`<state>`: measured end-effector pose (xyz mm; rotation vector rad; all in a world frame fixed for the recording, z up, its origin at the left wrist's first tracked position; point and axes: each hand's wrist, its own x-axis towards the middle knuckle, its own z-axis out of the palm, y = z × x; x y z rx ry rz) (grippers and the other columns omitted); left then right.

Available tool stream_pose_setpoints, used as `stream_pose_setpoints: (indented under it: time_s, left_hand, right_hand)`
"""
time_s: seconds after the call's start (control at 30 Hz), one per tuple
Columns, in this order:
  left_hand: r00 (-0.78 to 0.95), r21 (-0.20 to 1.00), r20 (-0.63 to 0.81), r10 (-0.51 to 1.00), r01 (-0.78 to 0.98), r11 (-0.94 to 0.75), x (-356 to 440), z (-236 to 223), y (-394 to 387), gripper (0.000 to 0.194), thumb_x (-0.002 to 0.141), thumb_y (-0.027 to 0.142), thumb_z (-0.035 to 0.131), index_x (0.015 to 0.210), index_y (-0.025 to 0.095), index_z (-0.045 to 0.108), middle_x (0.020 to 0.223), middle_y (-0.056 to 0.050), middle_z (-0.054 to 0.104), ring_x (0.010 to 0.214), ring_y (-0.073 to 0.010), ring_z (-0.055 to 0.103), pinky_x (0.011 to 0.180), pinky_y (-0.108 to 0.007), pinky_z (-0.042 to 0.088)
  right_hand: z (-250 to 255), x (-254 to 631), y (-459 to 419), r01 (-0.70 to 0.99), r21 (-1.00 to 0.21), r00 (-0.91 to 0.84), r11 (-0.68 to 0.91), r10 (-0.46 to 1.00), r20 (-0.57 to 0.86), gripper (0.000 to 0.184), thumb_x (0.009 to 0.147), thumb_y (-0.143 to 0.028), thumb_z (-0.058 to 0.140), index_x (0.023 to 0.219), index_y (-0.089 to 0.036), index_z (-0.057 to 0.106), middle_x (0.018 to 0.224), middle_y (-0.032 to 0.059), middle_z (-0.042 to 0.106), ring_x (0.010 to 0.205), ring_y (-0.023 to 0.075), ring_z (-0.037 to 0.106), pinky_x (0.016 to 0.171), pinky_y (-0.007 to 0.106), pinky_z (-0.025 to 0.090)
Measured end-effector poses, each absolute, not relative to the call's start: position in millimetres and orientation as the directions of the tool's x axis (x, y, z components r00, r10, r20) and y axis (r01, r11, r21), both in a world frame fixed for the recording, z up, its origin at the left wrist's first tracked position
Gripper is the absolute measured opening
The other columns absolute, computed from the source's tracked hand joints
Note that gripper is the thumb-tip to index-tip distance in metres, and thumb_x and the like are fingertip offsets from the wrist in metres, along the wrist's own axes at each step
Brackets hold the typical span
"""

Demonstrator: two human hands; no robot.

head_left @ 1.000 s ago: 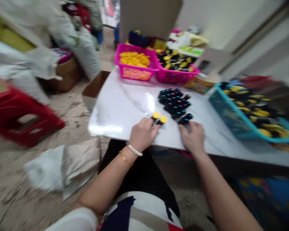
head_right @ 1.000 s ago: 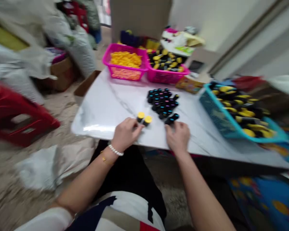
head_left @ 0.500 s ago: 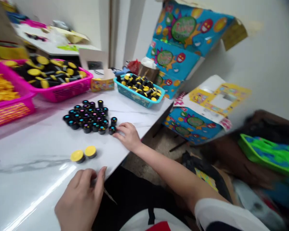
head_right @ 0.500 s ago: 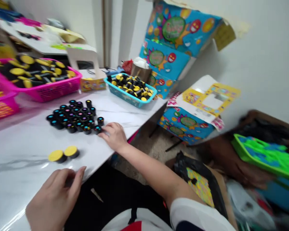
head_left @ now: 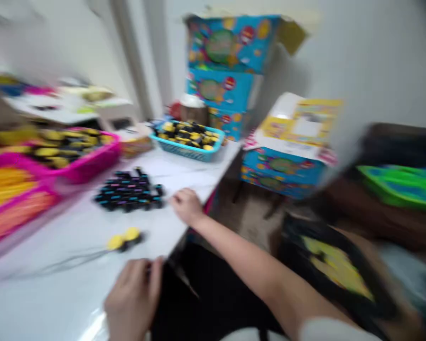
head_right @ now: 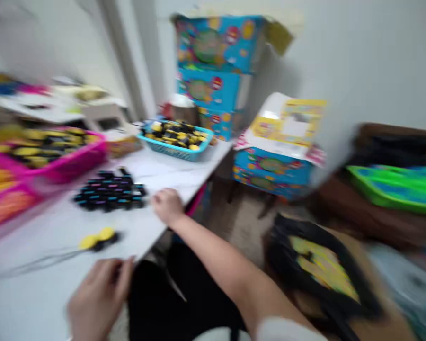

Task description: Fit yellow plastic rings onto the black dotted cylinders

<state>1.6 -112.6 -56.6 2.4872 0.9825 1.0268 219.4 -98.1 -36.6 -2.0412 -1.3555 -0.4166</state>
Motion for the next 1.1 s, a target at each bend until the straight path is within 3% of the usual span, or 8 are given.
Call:
stream_pose_setpoints:
  time_s: [0.07, 0.13, 0.23, 0.4, 0.63, 0.8, 0.97, 1.1]
  left_hand:
    - [0.573, 0.426, 0.493, 0.655, 0.498, -0.756, 1.4, -50.5, -119.9, 0.015, 0.086, 0.032, 0.053, 0.074, 0.023, 0.056, 0.074, -0.003, 0.057, 0.065, -0.0179, 0.054, 0.057, -0.029, 0.04]
    - [0.552, 0.496, 0.45, 0.702, 0.498, -0.711, -11.4, -44.7, -118.9, 0.014, 0.089, 0.031, 0.05, 0.079, 0.024, 0.057, 0.082, -0.004, 0.059, 0.074, -0.0182, 0.058, 0.066, -0.029, 0.046]
    - [0.332, 0.507, 0.518, 0.788, 0.622, -0.596, -61.7, -39.2, -115.3, 0.012, 0.088, 0.033, 0.052, 0.085, 0.024, 0.06, 0.096, -0.007, 0.06, 0.088, -0.021, 0.059, 0.079, -0.034, 0.049]
    - [0.048, 0.32, 0.583, 0.811, 0.904, -0.283, -146.6, -41.3, -94.3, 0.033, 0.083, 0.046, 0.055, 0.095, 0.017, 0.064, 0.108, -0.015, 0.057, 0.107, -0.0311, 0.053, 0.098, -0.048, 0.039]
    - [0.098, 0.198, 0.422, 0.901, 0.96, -0.198, -146.2, -48.3, -89.4, 0.051, 0.082, 0.055, 0.051, 0.116, 0.018, 0.061, 0.133, -0.017, 0.045, 0.126, -0.0356, 0.037, 0.105, -0.051, 0.029]
    - [0.064, 0.259, 0.431, 0.9, 0.947, -0.192, -147.1, -47.8, -93.1, 0.044, 0.082, 0.055, 0.053, 0.108, 0.022, 0.065, 0.127, -0.012, 0.053, 0.125, -0.0358, 0.038, 0.106, -0.054, 0.025]
    - [-0.032, 0.43, 0.43, 0.902, 0.886, -0.174, -149.8, -51.0, -90.0, 0.036, 0.08, 0.053, 0.055, 0.097, 0.023, 0.067, 0.118, -0.009, 0.059, 0.119, -0.0324, 0.045, 0.104, -0.053, 0.029]
    - [-0.059, 0.49, 0.424, 0.904, 0.854, -0.175, -148.9, -54.1, -88.4, 0.037, 0.079, 0.052, 0.056, 0.095, 0.021, 0.067, 0.115, -0.01, 0.06, 0.118, -0.031, 0.045, 0.105, -0.051, 0.031]
  right_hand:
    - [-43.3, 231.1, -102.3, 0.911, -0.374, 0.389, -0.175, 0.666, 0.637, 0.024, 0.084, -0.016, 0.051, 0.063, -0.018, 0.061, 0.066, 0.0045, 0.062, 0.07, 0.0177, 0.057, 0.069, 0.028, 0.042]
    - [-49.5, 240.8, -94.0, 0.915, -0.391, 0.355, -0.096, 0.649, 0.673, 0.022, 0.083, -0.016, 0.05, 0.066, -0.018, 0.063, 0.069, 0.0063, 0.063, 0.072, 0.0197, 0.056, 0.07, 0.031, 0.042]
    - [-53.5, 242.7, -86.4, 0.918, -0.393, 0.324, -0.047, 0.658, 0.68, 0.021, 0.082, -0.019, 0.051, 0.067, -0.018, 0.064, 0.071, 0.0072, 0.063, 0.073, 0.0206, 0.056, 0.071, 0.032, 0.042]
    - [-60.1, 241.7, -91.0, 0.903, -0.411, 0.374, -0.124, 0.699, 0.61, 0.022, 0.083, -0.024, 0.051, 0.069, -0.017, 0.066, 0.074, 0.0089, 0.062, 0.077, 0.0221, 0.055, 0.076, 0.033, 0.042]
    - [-68.0, 246.3, -85.3, 0.915, -0.366, 0.377, -0.169, 0.681, 0.627, 0.021, 0.079, -0.026, 0.054, 0.069, -0.016, 0.069, 0.071, 0.0067, 0.062, 0.072, 0.0203, 0.056, 0.07, 0.031, 0.042]
    - [-63.2, 243.2, -85.9, 0.919, -0.348, 0.378, -0.188, 0.674, 0.634, 0.019, 0.077, -0.026, 0.056, 0.069, -0.016, 0.07, 0.071, 0.0067, 0.064, 0.069, 0.0189, 0.056, 0.067, 0.029, 0.041]
    - [-60.7, 243.0, -87.3, 0.916, -0.328, 0.391, -0.231, 0.702, 0.595, 0.021, 0.077, -0.027, 0.054, 0.073, -0.015, 0.072, 0.072, 0.0082, 0.065, 0.068, 0.0178, 0.055, 0.067, 0.028, 0.038]
    - [-60.1, 244.4, -86.6, 0.925, -0.271, 0.376, -0.267, 0.743, 0.553, 0.026, 0.077, -0.029, 0.054, 0.079, -0.012, 0.074, 0.076, 0.0123, 0.067, 0.068, 0.0179, 0.053, 0.067, 0.029, 0.036]
